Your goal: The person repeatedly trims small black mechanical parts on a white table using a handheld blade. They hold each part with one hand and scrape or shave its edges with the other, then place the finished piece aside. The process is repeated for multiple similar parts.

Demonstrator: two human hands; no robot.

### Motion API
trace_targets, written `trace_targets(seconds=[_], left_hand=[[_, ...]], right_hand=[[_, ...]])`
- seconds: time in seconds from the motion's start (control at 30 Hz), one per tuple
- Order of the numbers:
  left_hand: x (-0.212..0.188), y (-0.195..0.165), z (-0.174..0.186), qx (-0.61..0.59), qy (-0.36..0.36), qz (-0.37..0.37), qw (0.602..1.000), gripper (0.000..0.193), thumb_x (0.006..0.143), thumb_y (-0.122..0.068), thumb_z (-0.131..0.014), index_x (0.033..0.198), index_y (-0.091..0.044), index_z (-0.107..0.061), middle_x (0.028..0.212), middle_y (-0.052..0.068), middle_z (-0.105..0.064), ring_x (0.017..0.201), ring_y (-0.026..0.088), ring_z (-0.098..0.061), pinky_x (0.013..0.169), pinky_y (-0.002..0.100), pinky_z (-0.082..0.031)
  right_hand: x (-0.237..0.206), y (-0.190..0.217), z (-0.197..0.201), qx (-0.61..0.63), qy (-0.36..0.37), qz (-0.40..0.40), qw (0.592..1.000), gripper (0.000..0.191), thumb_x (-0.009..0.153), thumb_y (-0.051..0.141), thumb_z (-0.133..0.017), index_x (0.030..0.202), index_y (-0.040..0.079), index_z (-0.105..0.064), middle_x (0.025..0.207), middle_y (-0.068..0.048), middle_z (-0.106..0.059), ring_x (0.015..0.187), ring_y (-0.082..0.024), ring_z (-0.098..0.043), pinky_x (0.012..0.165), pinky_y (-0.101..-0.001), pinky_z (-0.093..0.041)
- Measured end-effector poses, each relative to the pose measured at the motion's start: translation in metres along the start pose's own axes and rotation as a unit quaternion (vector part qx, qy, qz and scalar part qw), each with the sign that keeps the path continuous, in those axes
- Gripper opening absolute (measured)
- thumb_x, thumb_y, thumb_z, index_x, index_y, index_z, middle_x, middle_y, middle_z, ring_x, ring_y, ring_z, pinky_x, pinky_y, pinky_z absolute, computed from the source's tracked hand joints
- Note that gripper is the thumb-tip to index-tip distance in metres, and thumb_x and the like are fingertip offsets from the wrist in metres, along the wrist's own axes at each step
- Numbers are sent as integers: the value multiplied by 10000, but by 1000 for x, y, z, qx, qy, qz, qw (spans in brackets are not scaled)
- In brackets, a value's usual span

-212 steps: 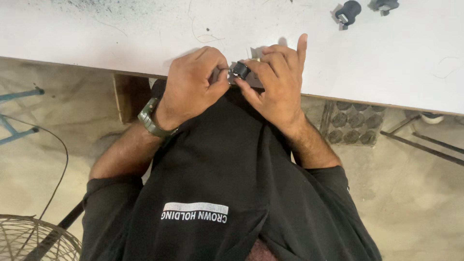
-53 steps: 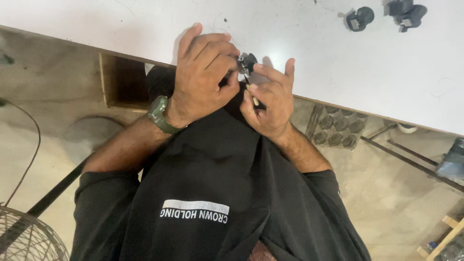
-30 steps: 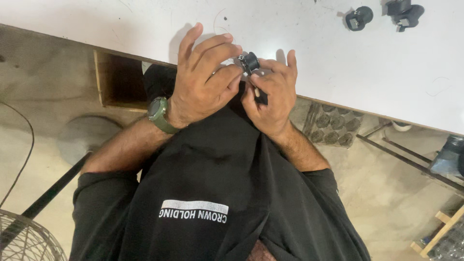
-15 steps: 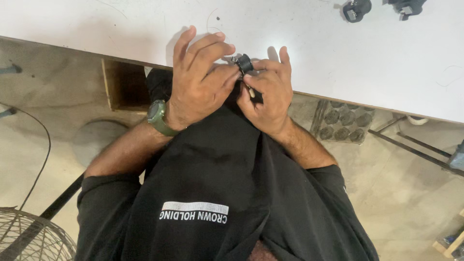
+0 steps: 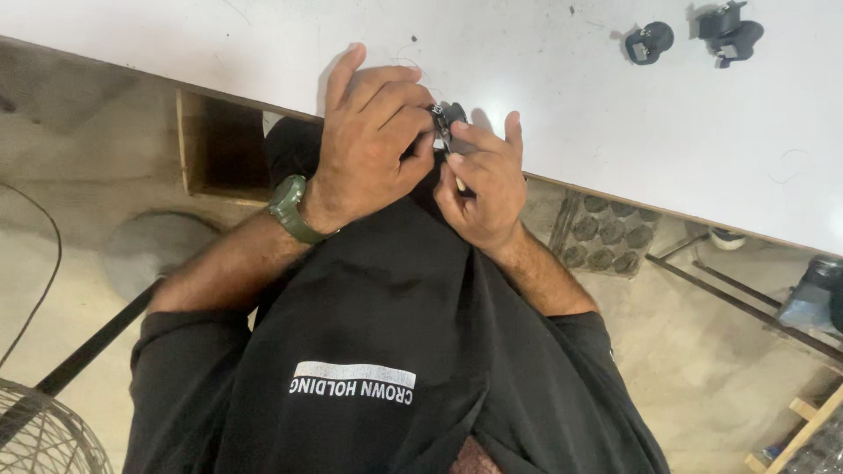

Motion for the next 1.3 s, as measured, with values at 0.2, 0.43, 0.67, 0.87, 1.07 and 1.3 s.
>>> trace_targets(seconds=[0.2, 0.43, 0.67, 0.87, 1.07, 1.3], left_hand=[[1, 1, 3, -31, -3, -5, 999, 109, 900, -38, -752, 977, -80, -686, 1174, 35, -662, 1290, 241, -600, 1276, 565, -233], [1, 0, 4, -31, 11, 1, 999, 132, 899, -46, -760, 1005, -79, -688, 1177, 36, -680, 1294, 239, -596, 1277, 566, -220], [4, 1, 8, -62, 2, 12, 998, 188, 918, -53, -800, 1055, -85, -676, 1111, 31, -675, 1246, 249, -625, 1282, 572, -224], [4, 1, 10, -48, 9, 20, 999, 258, 933, -23, -818, 1161, -46, -701, 1055, 51, -650, 1097, 251, -637, 1262, 555, -318], [8, -3, 18, -14, -16, -11, 1000, 172, 904, -44, -829, 1021, -77, -708, 1174, 70, -602, 1212, 283, -603, 1212, 552, -362], [12, -12, 18, 69, 16, -130, 989, 208, 874, -36, -807, 1033, -56, -675, 1256, 82, -574, 1326, 286, -547, 1172, 516, -432]], right_hand=[[10, 6, 2, -34, -8, -16, 999, 375, 858, -156, -763, 1114, 58, -593, 943, -87, -685, 1160, -293, -705, 1270, -586, -250], [14, 9, 3, -54, -9, -30, 998, 342, 885, -147, -763, 1112, 61, -614, 914, -58, -669, 1110, -271, -711, 1278, -566, -269], [18, -2, 26, -68, -40, -36, 996, 270, 886, -54, -714, 1133, 50, -682, 1023, -82, -616, 1186, -293, -633, 1295, -645, -147], [31, -7, 21, -115, 44, -88, 988, 447, 862, 257, -936, 1200, 49, -731, 1109, -91, -606, 1268, -318, -528, 1257, -655, -98], [33, -8, 14, -111, 47, -76, 990, 393, 862, 218, -939, 1171, 72, -743, 1057, -63, -585, 1234, -283, -552, 1271, -669, -110], [30, -10, 14, -99, 48, -76, 991, 393, 876, 227, -935, 1177, 77, -733, 1065, -59, -597, 1236, -278, -554, 1276, -667, -115]])
Point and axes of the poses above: each hand's wrist, its own x-axis towards the middle knuckle, its own z-axis out of the back of the hand, y = z × x, the point moved 4 cm from there along x, towards the middle knuckle
